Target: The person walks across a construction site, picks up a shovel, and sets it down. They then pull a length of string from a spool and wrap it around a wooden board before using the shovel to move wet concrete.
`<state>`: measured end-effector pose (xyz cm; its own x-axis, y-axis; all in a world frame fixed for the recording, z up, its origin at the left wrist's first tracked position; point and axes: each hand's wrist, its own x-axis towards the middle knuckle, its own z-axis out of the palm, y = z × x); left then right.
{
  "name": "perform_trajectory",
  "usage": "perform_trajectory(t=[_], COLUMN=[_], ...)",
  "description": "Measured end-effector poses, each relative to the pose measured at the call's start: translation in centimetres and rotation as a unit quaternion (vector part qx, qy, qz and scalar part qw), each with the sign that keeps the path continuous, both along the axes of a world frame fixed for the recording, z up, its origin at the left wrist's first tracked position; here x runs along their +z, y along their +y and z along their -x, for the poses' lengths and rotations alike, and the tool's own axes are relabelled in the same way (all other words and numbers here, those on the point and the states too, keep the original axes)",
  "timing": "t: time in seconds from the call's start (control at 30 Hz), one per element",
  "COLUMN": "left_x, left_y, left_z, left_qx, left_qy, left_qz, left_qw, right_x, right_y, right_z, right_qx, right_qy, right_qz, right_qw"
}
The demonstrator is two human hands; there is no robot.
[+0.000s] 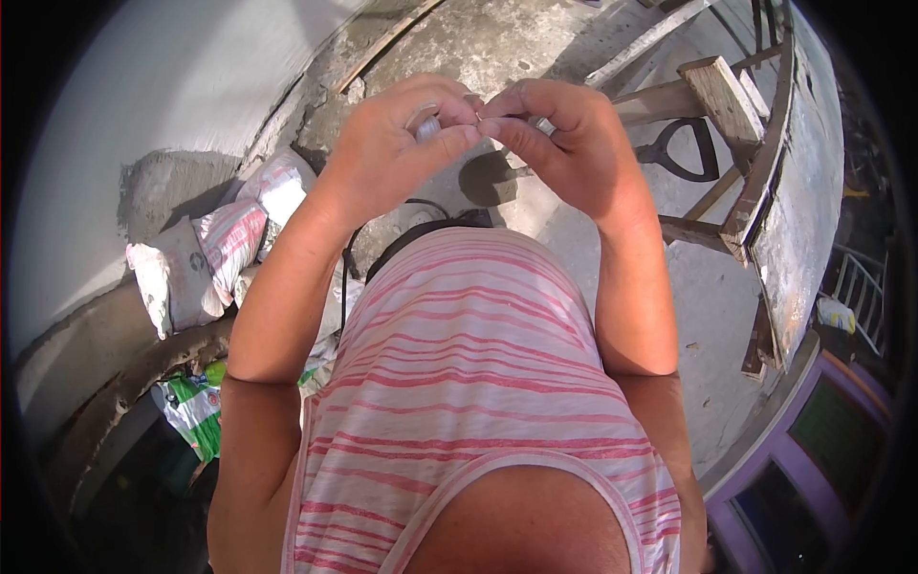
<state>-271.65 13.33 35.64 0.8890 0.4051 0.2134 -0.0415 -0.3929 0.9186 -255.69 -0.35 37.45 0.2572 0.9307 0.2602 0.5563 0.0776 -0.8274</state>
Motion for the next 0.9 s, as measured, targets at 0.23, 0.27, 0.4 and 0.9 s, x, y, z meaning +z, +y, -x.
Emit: perform_trajectory(t=[0.23,0.27,0.4,0.9], left_x=[1.0,0.6,0.9,1.1], left_y=[0.1,0.2,1.0,0.6], left_z=[0.0,0.1,1.0,0.8], left_qx=[-0.003,-0.011,-0.025,0.012], left_qy=[0.005,-0.002,0.038,0.002], left_qz=[-0.107,-0.114,-0.106,0.07], left_qw=[0.994,0.993,0.993,0.997], right_x=[1.1,0.9,0.5,10.1], right_y=[-0.2,-0.2,-0.6,-20.4], right_z=[0.6,0.5,-0.3,-13.0], right_qx=[-0.022,-0.023,-0.041,-0.55], right_qy=[-0.076,-0.077,-0.047,-0.263], right_qz=[0.054,0.054,-0.058,0.112], right_qw=[0.995,0.995,0.996,0.785])
